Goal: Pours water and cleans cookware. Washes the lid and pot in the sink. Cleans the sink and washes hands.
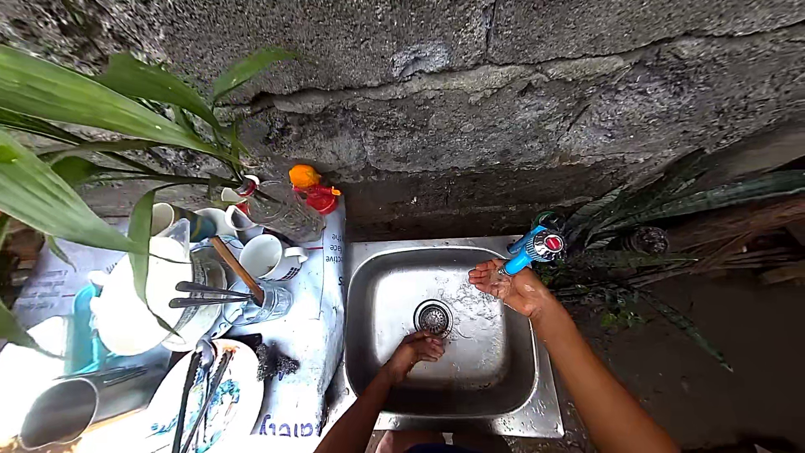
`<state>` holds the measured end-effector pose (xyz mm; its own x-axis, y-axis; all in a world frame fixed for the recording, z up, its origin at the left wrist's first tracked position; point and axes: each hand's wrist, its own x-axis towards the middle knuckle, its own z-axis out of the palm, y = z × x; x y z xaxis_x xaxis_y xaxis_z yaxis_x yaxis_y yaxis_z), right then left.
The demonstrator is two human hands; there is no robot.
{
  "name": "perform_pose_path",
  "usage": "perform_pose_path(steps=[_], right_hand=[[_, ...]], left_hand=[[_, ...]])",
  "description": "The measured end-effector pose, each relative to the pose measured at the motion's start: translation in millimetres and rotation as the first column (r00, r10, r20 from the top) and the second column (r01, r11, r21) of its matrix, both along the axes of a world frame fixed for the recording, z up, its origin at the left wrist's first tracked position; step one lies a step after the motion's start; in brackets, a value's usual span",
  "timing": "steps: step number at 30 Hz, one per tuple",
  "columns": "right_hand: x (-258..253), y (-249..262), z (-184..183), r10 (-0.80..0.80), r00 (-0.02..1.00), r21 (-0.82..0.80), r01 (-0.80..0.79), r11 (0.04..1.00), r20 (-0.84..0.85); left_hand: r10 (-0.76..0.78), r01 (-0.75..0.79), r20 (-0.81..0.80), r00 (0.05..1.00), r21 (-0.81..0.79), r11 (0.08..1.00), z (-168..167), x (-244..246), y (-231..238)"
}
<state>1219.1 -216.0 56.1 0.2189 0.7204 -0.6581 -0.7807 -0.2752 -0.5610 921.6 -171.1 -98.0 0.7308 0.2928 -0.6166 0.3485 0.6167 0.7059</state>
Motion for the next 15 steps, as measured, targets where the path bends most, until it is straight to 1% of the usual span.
perform_pose_path(steps=[1, 2, 3, 4, 5, 6, 7, 8, 9, 10, 11, 12, 13, 14, 15], right_hand=[[0, 2, 1, -0.005, 1.0, -0.006, 0.005, 1.0, 0.002], [-1, 3, 2, 0.0, 1.0, -0.018, 0.0, 1.0, 0.002], [-1, 5, 3, 0.01, 1.0, -0.027, -0.01, 1.0, -0.005], [-2, 7, 4, 0.008, 1.0, -0.033, -0.009, 0.999, -0.017], [-3, 10, 5, -0.007, 0.999, -0.038, 0.005, 0.999, -0.035], [-2, 11, 5, -0.03, 0.998, -0.031, 0.028, 0.999, -0.059], [0, 12, 5, -0.059, 0.996, -0.017, 0.057, 0.998, -0.074], [2, 12, 5, -0.074, 0.995, -0.005, 0.074, 0.997, -0.07], [3, 9, 3, -0.056, 0.997, 0.006, 0.057, 0.998, -0.046], [4, 4, 0, 0.021, 1.0, 0.021, -0.021, 1.0, 0.003], [4, -2, -1, 0.154, 0.985, 0.03, -0.157, 0.987, 0.078], [2, -12, -2, 0.326, 0.931, 0.027, -0.335, 0.942, 0.167], [-3, -23, -1, 0.504, 0.831, -0.001, -0.518, 0.855, 0.237], [-12, -35, 1, 0.662, 0.695, -0.059, -0.676, 0.735, 0.279], [-24, -48, 4, 0.792, 0.545, -0.141, -0.792, 0.595, 0.276]], left_hand=[[-0.09, 0.087, -0.075, 0.993, -0.043, 0.995, 5, -2, 3], [-0.233, 0.219, -0.142, 0.962, -0.108, 0.97, 6, -5, 2], [-0.367, 0.336, -0.187, 0.911, -0.18, 0.925, 3, -7, -1], [-0.448, 0.403, -0.204, 0.87, -0.228, 0.886, -3, -8, -5], [-0.44, 0.395, -0.218, 0.871, -0.223, 0.891, -10, -9, -10], [-0.338, 0.302, -0.23, 0.913, -0.178, 0.937, -18, -7, -12], [-0.187, 0.166, -0.227, 0.956, -0.108, 0.98, -24, -1, -10], [-0.036, 0.029, -0.209, 0.977, -0.034, 0.999, -28, 8, -9], [0.037, -0.035, -0.178, 0.983, 0.012, 0.999, -26, 16, -9], [0.001, 0.004, -0.158, 0.987, 0.032, 0.999, -18, 21, -9], [-0.132, 0.137, -0.14, 0.981, 0.025, 0.99, -4, 24, -11], [-0.312, 0.313, -0.082, 0.946, -0.004, 0.95, 10, 23, -15], [-0.473, 0.473, -0.004, 0.881, 0.003, 0.881, 23, 22, -22], [-0.59, 0.588, 0.069, 0.804, 0.052, 0.807, 32, 21, -33], [-0.669, 0.661, 0.131, 0.731, 0.107, 0.743, 41, 20, -45]])
